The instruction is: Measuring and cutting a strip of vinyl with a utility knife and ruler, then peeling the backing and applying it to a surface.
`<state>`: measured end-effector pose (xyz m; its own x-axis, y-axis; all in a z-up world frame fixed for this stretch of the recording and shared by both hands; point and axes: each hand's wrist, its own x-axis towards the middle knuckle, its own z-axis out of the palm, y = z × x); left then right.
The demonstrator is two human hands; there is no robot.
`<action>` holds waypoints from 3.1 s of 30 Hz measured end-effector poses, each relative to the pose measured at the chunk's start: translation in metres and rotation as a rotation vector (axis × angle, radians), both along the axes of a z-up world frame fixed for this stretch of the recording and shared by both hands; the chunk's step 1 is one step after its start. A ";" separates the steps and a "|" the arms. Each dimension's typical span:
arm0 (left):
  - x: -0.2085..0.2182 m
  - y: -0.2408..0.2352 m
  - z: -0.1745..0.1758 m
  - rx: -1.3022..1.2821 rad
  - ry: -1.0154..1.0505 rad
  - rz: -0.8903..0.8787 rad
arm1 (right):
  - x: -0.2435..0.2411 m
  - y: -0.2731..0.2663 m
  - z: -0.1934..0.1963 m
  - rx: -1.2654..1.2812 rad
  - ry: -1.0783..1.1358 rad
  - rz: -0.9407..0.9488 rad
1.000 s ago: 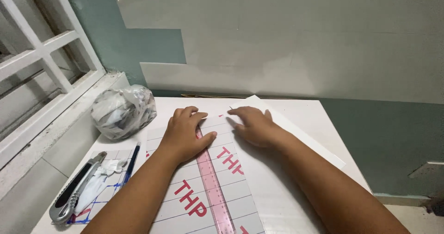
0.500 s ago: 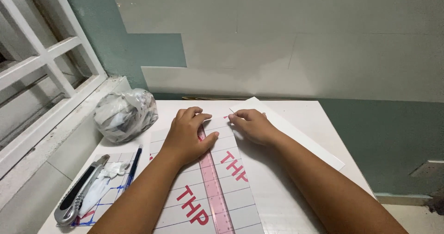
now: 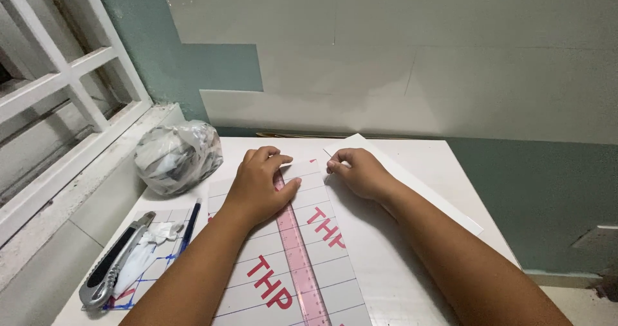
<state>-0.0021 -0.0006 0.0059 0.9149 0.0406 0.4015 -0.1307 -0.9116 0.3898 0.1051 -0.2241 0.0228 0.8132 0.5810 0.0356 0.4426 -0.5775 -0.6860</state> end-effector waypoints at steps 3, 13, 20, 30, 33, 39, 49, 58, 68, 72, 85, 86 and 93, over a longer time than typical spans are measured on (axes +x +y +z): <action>0.004 0.006 -0.006 -0.010 -0.016 0.014 | 0.002 0.000 0.000 0.022 0.029 0.001; 0.008 0.013 -0.009 -0.091 0.023 0.033 | -0.017 -0.010 0.022 -0.004 0.103 0.200; 0.008 0.018 -0.011 -0.119 0.038 0.059 | 0.000 -0.017 0.016 -0.066 0.153 0.291; 0.009 0.022 -0.013 -0.115 0.059 0.080 | 0.001 -0.033 0.041 -0.051 0.206 0.291; 0.008 0.019 -0.010 -0.074 0.109 0.049 | -0.003 -0.031 0.042 0.019 0.187 0.205; 0.004 0.005 -0.004 0.084 0.192 -0.043 | 0.011 -0.024 0.025 0.187 0.132 0.180; -0.017 -0.034 0.018 -0.740 0.296 -0.206 | -0.005 -0.004 0.017 0.352 0.054 0.239; -0.018 -0.021 0.030 -0.522 0.240 -0.057 | -0.010 -0.005 0.020 0.264 0.008 0.188; 0.001 0.041 0.000 0.195 0.166 0.395 | -0.009 -0.009 0.014 0.092 -0.036 0.099; 0.003 0.055 -0.015 0.176 0.115 0.505 | -0.024 -0.011 0.035 -0.118 -0.166 0.087; -0.005 0.048 -0.001 0.192 0.218 0.573 | -0.005 -0.040 0.036 -0.790 -0.102 -0.215; -0.007 0.045 0.003 0.187 0.215 0.562 | -0.008 -0.039 0.038 -0.807 -0.109 -0.227; -0.006 0.035 0.000 0.265 0.021 0.283 | -0.031 -0.028 0.050 -0.748 -0.137 -0.260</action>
